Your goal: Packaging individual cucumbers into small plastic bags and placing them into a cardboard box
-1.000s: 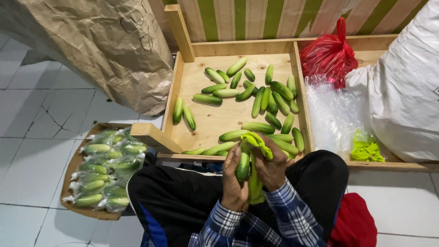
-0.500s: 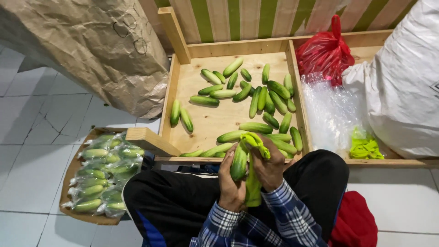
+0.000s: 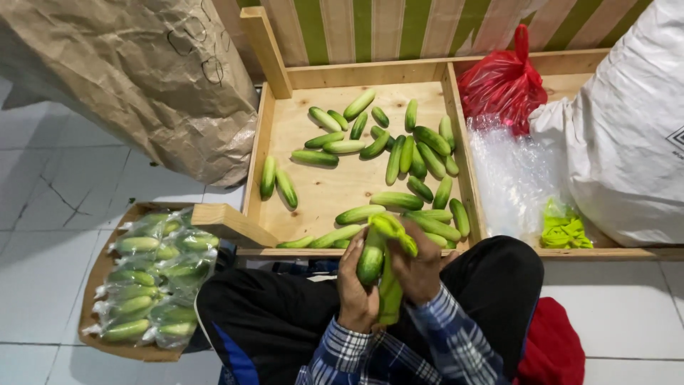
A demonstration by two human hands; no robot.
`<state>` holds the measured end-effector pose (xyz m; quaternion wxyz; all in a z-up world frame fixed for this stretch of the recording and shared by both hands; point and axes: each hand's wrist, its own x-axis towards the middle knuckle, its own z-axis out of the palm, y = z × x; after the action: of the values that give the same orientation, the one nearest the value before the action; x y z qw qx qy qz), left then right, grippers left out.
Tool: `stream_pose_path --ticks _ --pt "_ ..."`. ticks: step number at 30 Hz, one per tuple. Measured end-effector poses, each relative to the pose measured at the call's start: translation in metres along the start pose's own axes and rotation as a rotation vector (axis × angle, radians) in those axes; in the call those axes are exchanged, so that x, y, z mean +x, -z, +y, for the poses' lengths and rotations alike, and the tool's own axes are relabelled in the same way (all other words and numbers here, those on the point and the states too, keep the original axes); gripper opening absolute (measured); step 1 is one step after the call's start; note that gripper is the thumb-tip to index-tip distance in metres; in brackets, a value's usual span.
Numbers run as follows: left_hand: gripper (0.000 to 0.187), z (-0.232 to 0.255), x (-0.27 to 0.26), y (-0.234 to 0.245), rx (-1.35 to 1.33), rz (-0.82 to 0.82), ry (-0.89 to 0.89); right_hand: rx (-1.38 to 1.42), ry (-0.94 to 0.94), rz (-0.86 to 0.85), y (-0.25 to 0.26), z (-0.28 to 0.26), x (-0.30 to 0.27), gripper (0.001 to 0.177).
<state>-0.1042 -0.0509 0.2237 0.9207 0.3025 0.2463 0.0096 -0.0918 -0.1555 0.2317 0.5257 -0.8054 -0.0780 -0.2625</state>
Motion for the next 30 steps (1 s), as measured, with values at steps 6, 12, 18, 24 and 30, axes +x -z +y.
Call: stream_pose_path --ticks 6,12,18,24,30 --pt "0.035 0.009 0.007 -0.008 -0.014 -0.068 0.075 -0.15 0.124 0.031 -0.001 0.003 -0.05 0.025" --pt "0.043 0.01 0.002 0.003 0.391 -0.296 -0.193 -0.163 0.319 -0.006 -0.004 -0.025 -0.041 0.03" --pt "0.036 0.001 -0.001 -0.012 -0.064 -0.079 0.085 0.02 0.024 0.043 -0.001 -0.002 0.02 0.026" --pt "0.032 -0.015 0.038 0.027 0.088 -0.135 -0.093 -0.032 0.141 -0.048 0.0 -0.029 -0.047 0.031" --pt "0.037 -0.016 0.028 0.023 -0.075 -0.167 0.083 -0.177 0.306 -0.08 -0.009 -0.008 -0.04 0.029"
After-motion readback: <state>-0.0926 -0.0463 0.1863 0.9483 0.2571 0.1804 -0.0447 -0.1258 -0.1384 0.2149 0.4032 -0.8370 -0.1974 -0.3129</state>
